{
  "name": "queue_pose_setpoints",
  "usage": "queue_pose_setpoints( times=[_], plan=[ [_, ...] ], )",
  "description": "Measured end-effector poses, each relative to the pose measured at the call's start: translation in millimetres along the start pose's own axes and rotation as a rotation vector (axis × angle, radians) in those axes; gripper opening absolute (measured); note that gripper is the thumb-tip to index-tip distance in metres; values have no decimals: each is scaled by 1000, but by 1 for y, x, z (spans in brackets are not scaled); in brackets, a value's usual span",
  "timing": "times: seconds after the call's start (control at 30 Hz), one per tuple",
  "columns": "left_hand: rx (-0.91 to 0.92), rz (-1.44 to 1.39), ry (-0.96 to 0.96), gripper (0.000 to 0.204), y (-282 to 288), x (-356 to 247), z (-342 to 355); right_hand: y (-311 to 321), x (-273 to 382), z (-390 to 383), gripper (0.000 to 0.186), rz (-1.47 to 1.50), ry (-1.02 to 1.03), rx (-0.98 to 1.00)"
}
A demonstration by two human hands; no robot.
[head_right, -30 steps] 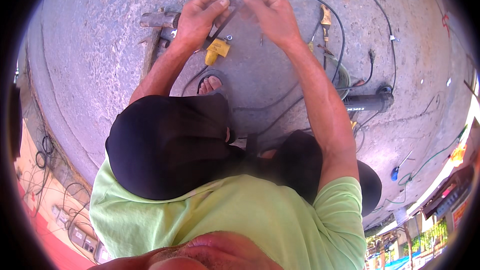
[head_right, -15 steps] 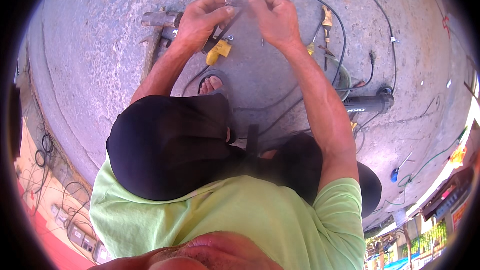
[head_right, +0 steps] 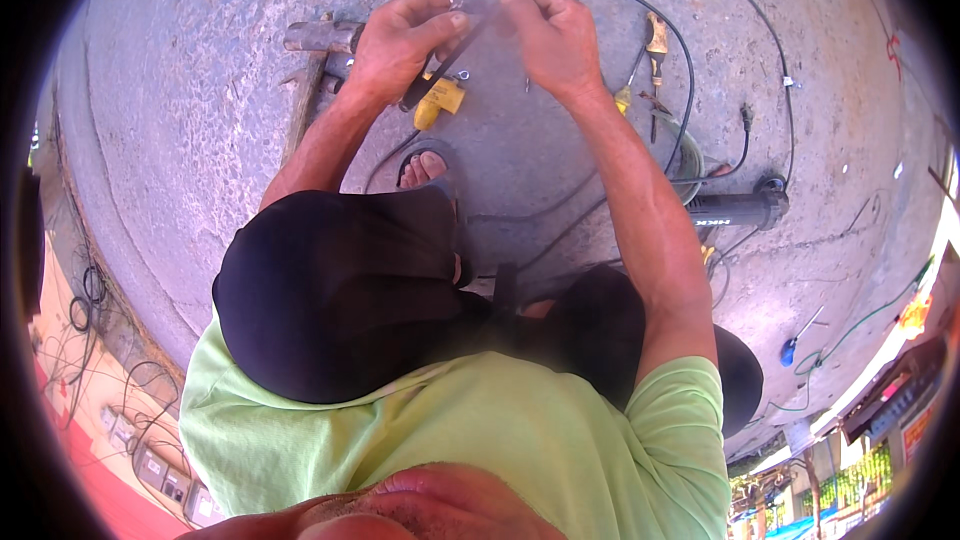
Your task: The person cleans a metal component using a cloth and applies a substance from a container with a small applicator.
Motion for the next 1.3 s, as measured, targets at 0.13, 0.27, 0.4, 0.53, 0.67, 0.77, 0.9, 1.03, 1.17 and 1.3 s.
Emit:
queue_pose_setpoints(
  times=[0.13, 0.27, 0.4, 0.53, 0.67, 0.77, 0.9, 1.03, 1.17, 1.3],
  plan=[
    [-3, -3, 4, 29, 1, 0, 0, 0, -1, 2, 27, 2, 11, 29],
    [-4, 28, 17, 30, 3, 0, -1, 0, 2, 1, 27, -56, 46, 51],
    [0, 16, 14, 31, 4, 3, 0, 2, -2, 3, 31, -82, 51, 50],
    [-22, 25, 30, 34, 7, 5, 0, 3, 2, 3, 32, -122, 74, 62],
    [-26, 37, 47, 35, 7, 5, 0, 2, 2, 1, 33, -137, 70, 52],
    [-32, 0, 69, 33, 8, 9, 0, 0, 2, -1, 32, -146, 60, 51],
    [-12, -60, 87, 30, 8, 14, 3, -1, 3, -1, 33, -154, 63, 31],
    [-22, -41, 88, 28, 10, 13, 3, -1, 5, 0, 33, -162, 66, 41],
    [-18, -25, 102, 28, 10, 12, 3, -1, 6, 0, 34, -179, 77, 54],
    [-4, -72, 110, 28, 11, 16, 5, -2, 4, -1, 34, -181, 83, 54]
  ],
)
Point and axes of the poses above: each hand's wrist, its own z-axis towards the middle knuckle, its own y-axis out of the back of the hand, x = y × z, the point moved 9 cm from there along z, towards the middle knuckle, and after that the axes turned 15 degrees about -z, right-handed, at the moved point
